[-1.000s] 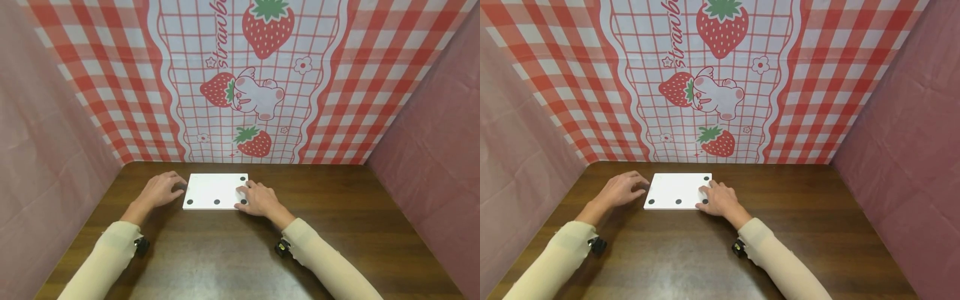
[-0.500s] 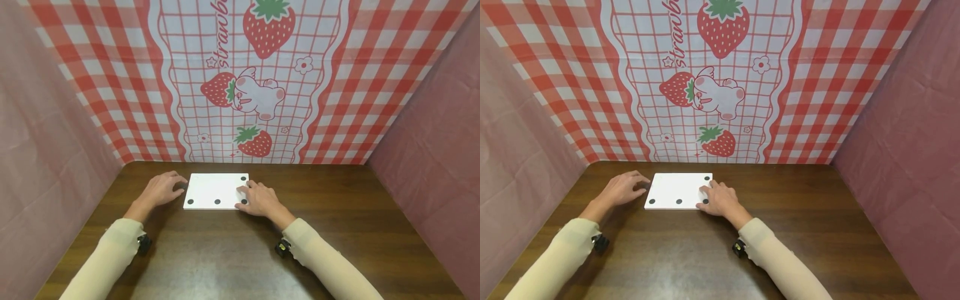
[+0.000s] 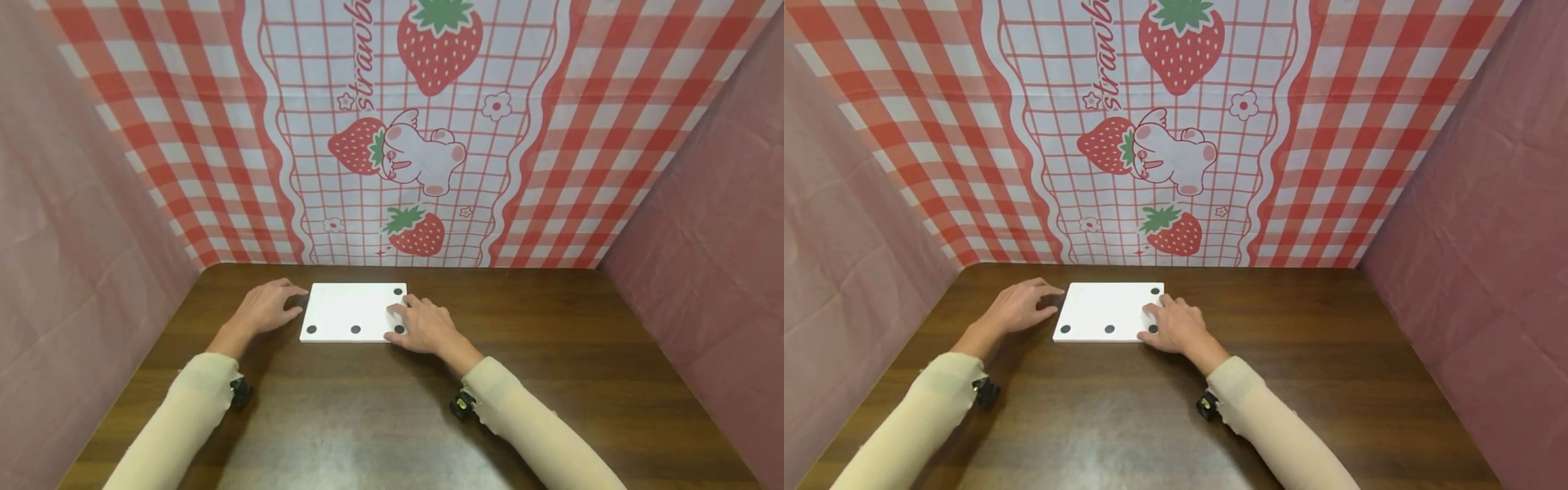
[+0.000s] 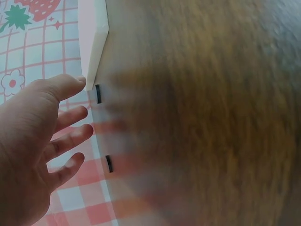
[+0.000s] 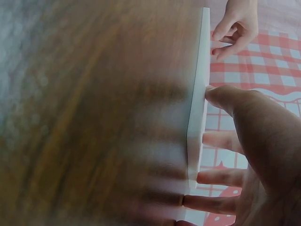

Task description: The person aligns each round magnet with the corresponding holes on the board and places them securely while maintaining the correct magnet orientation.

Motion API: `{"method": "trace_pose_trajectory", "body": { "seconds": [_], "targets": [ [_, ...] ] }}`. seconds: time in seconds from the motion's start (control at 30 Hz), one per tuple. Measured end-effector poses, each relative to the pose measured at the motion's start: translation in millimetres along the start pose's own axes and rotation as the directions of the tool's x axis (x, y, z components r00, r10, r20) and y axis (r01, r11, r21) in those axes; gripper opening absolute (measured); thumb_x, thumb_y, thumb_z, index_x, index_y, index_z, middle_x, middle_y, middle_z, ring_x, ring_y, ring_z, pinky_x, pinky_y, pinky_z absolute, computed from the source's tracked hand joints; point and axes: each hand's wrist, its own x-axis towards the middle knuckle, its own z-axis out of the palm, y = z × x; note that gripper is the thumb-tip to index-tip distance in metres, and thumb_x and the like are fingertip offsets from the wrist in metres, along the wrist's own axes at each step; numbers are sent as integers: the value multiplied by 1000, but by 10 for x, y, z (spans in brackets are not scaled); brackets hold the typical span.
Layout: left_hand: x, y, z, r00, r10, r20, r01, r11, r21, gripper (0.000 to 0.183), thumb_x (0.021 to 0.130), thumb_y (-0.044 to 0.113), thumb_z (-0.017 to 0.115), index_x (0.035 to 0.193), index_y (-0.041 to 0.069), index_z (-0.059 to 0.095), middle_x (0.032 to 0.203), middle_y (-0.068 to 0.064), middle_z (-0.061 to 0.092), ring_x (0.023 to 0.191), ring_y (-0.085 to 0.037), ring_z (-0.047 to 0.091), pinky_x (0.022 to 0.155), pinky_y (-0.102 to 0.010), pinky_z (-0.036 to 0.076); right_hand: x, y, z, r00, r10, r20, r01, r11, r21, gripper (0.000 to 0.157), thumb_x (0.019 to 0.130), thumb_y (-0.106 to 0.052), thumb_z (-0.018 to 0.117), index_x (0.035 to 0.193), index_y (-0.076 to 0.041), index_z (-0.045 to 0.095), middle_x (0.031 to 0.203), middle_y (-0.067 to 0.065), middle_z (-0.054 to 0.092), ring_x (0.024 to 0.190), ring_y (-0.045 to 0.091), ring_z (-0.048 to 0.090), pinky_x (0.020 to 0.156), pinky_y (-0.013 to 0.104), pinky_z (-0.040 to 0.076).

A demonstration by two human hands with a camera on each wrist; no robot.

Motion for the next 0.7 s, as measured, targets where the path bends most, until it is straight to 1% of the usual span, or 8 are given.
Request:
{"method": "trace_pose_trajectory", "body": {
  "seconds": [0.07,0.17,0.2,0.3,0.4,0.47,0.6,0.7],
  "targets": [
    [18,-52,52,1000,12,-4,-12,1000,-11,40,99,23,84,138,13,81,126,-19,79,108,-38,78,92,-60,66,0,0,-4,1000,0,3,0,1000,2,69,102,-66,74,159,-29,65,166,16,61,129,39,71,89,59,67],
    [93,-275,310,998,39,-48,-38,999,27,41,100,32,83,139,20,81,123,-14,79,101,-32,77,85,-54,65,-1,0,-10,1000,1,7,-1,1000,2,69,102,-66,74,159,-29,65,166,16,61,130,39,71,90,60,67],
    [100,-295,331,998,44,-51,-43,999,33,41,100,33,84,139,21,81,122,-13,79,98,-30,76,82,-53,65,0,1,-13,1000,2,8,-2,1000,2,69,102,-66,74,159,-29,65,166,16,60,130,39,71,90,60,67],
    [104,-292,334,998,47,-44,-45,998,42,42,100,33,84,140,21,81,122,-13,79,93,-27,74,76,-48,60,-1,-1,-20,1000,3,8,-3,1000,3,69,102,-66,74,159,-29,65,166,16,60,130,39,71,90,59,67],
    [36,-76,99,1000,20,23,-21,1000,15,43,98,25,85,140,14,81,125,-17,79,97,-30,75,77,-47,58,-2,-2,-26,1000,2,9,-2,1000,4,69,102,-66,74,159,-29,65,166,16,60,131,40,70,90,60,67],
    [27,-49,74,999,12,44,-13,1000,21,44,99,24,85,141,13,80,126,-18,79,98,-31,75,76,-46,55,-2,-3,-26,1000,1,9,-1,1000,6,69,102,-66,74,159,-28,65,166,16,60,131,40,70,90,60,67],
    [79,-289,315,998,57,0,-57,997,45,38,101,34,84,135,18,83,121,-12,79,96,-28,75,73,-45,51,2,-3,-23,1000,1,8,-1,1000,6,69,102,-66,74,159,-29,65,166,16,61,131,40,70,89,60,67],
    [82,-274,318,999,51,5,-52,997,53,31,102,34,83,130,19,86,119,-10,79,101,-29,76,77,-47,52,-3,-7,-22,1000,3,9,-3,1000,4,68,102,-66,74,159,-29,65,165,16,61,130,39,71,88,59,67]
  ]
}}
